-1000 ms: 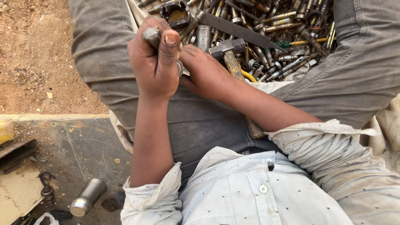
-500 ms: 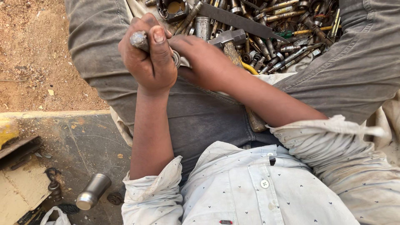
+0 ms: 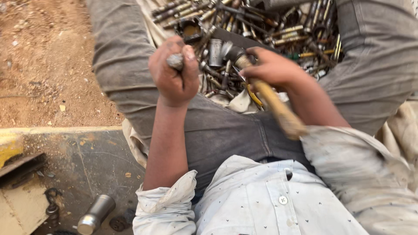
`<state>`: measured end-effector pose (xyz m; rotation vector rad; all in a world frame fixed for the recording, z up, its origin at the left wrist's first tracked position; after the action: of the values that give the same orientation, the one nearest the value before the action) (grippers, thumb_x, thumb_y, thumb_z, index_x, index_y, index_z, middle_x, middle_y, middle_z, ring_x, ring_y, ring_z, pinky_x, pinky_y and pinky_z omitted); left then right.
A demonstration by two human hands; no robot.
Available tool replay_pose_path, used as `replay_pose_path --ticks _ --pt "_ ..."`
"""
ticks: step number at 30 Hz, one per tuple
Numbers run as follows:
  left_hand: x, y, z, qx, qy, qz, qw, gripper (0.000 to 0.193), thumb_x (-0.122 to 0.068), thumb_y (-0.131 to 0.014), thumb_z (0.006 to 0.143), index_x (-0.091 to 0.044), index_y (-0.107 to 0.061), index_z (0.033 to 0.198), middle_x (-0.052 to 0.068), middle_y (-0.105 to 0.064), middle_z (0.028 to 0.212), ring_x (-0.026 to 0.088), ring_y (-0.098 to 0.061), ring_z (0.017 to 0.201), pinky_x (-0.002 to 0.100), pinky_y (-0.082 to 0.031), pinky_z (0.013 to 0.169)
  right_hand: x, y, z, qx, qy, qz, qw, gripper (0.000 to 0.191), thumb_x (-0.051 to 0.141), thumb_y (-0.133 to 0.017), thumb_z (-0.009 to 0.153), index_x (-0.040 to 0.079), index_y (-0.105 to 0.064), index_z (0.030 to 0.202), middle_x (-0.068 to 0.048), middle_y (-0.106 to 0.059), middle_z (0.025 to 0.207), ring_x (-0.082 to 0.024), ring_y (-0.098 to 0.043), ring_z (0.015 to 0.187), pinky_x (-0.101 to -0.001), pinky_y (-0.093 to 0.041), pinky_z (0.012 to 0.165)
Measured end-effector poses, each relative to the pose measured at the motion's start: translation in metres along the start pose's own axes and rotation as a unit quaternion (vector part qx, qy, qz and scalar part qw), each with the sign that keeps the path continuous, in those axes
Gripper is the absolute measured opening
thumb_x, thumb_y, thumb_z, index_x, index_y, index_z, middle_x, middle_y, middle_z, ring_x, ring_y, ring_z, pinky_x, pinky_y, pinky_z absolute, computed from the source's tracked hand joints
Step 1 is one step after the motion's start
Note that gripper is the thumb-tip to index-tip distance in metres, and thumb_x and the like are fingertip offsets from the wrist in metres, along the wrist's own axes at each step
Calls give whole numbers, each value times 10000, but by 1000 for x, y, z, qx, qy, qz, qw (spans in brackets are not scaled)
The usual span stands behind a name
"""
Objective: The person sits on the ground with a pile of scrap metal parts on their lap and hammers a punch against a cylindrical metal component to work it apart. They reposition the component, swap the punch, and strike it repeatedly with a hammer by hand.
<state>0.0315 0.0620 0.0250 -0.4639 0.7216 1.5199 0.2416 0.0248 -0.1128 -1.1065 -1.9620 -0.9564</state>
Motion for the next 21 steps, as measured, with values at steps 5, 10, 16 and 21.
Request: replay_pose_path --ticks 5,10,16,21 --pt "-8 5 11 -1 -4 -5 1000 203 -17 -583 1022 -43 -473 854 62 -508 709 200 -522 611 371 -418 554 91 17 -56 136 14 381 915 796 237 -683 974 -13 -238 1586 -184 -709 956 -176 -657 576 -270 -564 484" --pt "-21 6 22 43 2 43 998 186 1 -643 977 -25 -484 885 148 -531 782 331 -552 693 434 -453 644 217 28 -110 79 102 219 967 660 329 -531 1056 -27 -346 1581 -111 -617 890 -128 -540 548 -248 -507 473" --pt "-37 10 26 53 -29 18 998 189 -72 -645 942 34 -586 1086 170 -641 935 362 -626 803 449 -516 736 254 -2 -127 42 -25 -233 971 484 340 -593 989 77 -421 1357 -101 -616 672 -203 -610 503 -358 -535 447" --pt "-36 12 21 47 -24 21 998 136 -58 -648 948 -4 -605 1065 145 -657 925 339 -637 801 437 -505 752 245 3 -127 29 -26 -317 948 461 353 -585 1002 98 -417 1348 -83 -619 643 -209 -630 515 -382 -533 490"
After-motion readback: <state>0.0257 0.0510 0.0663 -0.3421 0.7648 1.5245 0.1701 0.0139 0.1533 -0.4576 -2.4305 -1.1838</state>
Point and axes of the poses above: each hand's wrist, its own z-axis towards the middle knuckle, its own y-axis out of the back of the hand, x = y × z, the point moved 10 cm from there along z, towards the middle knuckle
